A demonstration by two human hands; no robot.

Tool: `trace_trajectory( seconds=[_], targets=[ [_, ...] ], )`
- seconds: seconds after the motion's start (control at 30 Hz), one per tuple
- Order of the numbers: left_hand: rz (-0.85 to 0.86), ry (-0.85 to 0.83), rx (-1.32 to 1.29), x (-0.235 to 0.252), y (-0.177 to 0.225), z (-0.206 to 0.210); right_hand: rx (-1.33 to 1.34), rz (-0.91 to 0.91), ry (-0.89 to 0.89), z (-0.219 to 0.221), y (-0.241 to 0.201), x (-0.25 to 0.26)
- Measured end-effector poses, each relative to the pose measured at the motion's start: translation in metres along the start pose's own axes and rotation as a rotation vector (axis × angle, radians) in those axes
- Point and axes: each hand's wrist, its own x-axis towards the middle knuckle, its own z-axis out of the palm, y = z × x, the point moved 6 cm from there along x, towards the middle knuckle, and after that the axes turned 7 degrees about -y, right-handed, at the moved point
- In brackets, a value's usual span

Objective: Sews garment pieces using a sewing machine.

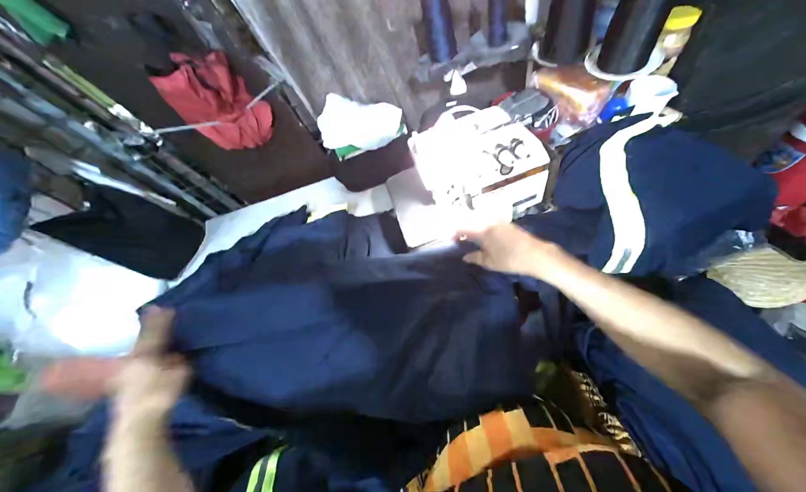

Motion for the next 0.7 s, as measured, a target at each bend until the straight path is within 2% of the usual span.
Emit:
trace_trajectory(
  seconds=[0.03,0.07,0.1,0.13,0.2,0.23,0.33,0.4,0.43,0.53,0.7],
  targets=[
    [-0.076,-0.144,0.07,-0.002,-0.015,0.042,-0.012,0.037,-0.058,0.046,0.024,0.014],
    [-0.146,-0.166,0.127,-0.005,-0.017,0.07,0.003,0.07,-0.075,0.079,0.047,0.021],
    [-0.174,-0.098,0.121,-0.009,-0.007,0.086,0.075,0.096,-0.024,0.096,0.064,0.023],
    [-0.125,0.034,0.094,-0.014,0.014,0.094,0.151,0.113,0.094,0.1,0.076,0.02],
    [0.126,0.241,0.019,-0.031,0.077,0.104,0.216,0.11,0.326,0.092,0.087,0.003],
    [0.258,0.242,-0.042,-0.039,0.113,0.112,0.206,0.102,0.423,0.085,0.092,-0.005],
    [0.712,0.043,-0.231,-0.066,0.226,0.156,0.153,0.16,0.599,0.067,0.107,-0.027],
    [1.026,-0.076,-0.219,-0.085,0.289,0.189,0.157,0.188,0.684,0.058,0.111,-0.047],
    [1.122,-0.108,-0.167,-0.09,0.313,0.204,0.165,0.163,0.711,0.058,0.111,-0.058],
    [1.21,-0.184,0.002,-0.08,0.345,0.236,0.132,0.042,0.647,0.069,0.11,-0.081],
    [1.233,-0.231,-0.06,-0.044,0.346,0.242,0.039,-0.076,0.462,0.085,0.106,-0.076]
  ],
)
